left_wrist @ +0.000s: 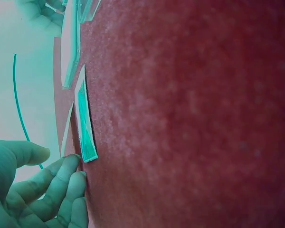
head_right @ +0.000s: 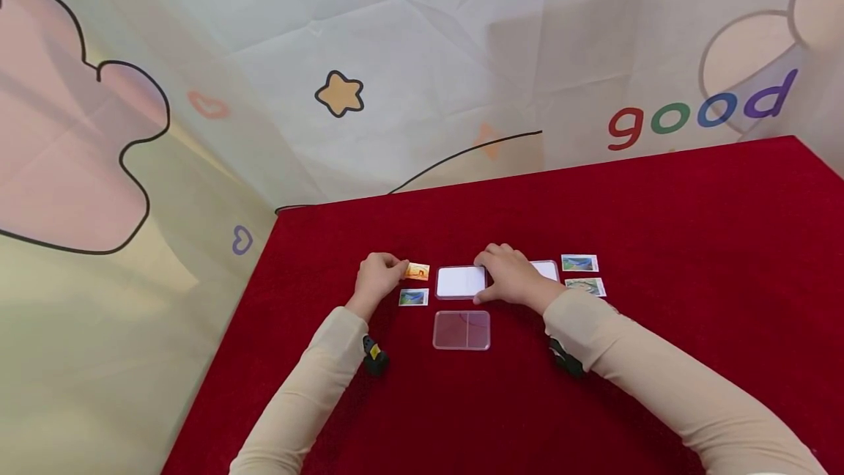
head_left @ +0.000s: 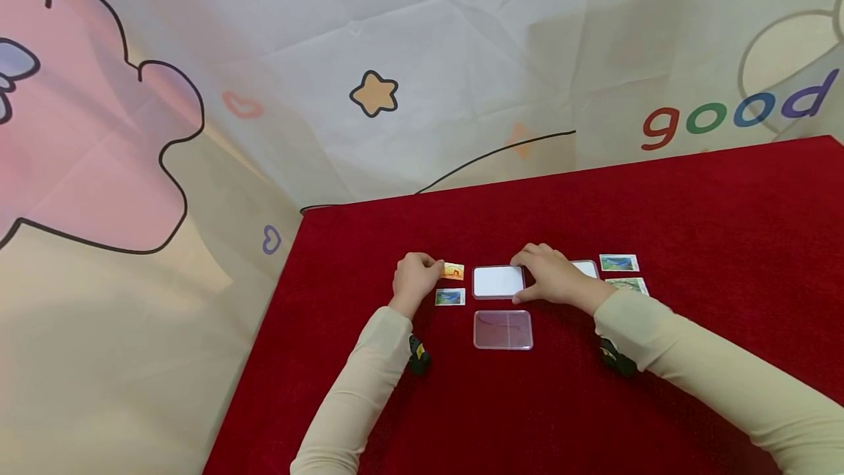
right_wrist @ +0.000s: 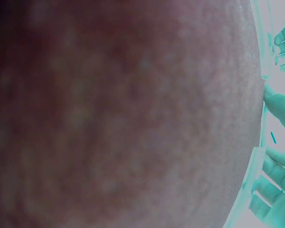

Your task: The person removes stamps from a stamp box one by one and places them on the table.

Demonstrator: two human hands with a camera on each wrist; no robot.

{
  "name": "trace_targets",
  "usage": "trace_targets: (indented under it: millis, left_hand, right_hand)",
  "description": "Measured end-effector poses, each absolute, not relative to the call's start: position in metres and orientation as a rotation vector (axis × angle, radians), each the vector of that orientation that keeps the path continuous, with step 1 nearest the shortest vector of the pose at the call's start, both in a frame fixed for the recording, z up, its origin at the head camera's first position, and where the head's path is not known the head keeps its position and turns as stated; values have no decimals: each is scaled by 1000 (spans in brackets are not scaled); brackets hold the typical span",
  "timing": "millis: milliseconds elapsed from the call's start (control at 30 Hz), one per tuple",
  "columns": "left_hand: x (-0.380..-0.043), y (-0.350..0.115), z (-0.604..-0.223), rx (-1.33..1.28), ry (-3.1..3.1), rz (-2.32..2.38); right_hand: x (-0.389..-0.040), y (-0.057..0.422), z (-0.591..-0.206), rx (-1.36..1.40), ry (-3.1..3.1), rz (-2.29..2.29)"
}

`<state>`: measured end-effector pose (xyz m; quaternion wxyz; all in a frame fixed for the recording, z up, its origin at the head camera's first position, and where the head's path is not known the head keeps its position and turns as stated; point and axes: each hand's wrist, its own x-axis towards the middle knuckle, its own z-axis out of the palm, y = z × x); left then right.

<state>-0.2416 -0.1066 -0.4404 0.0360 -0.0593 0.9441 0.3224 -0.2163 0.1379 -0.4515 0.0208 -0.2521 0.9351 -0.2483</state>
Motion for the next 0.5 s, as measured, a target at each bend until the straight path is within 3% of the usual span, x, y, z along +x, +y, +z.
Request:
trace_targets:
  millis: [500]
  left_hand:
    - [-242,-106,-442,-165,2910,965]
  right_hand:
    - [-216,138,-451,-757,2880,-767]
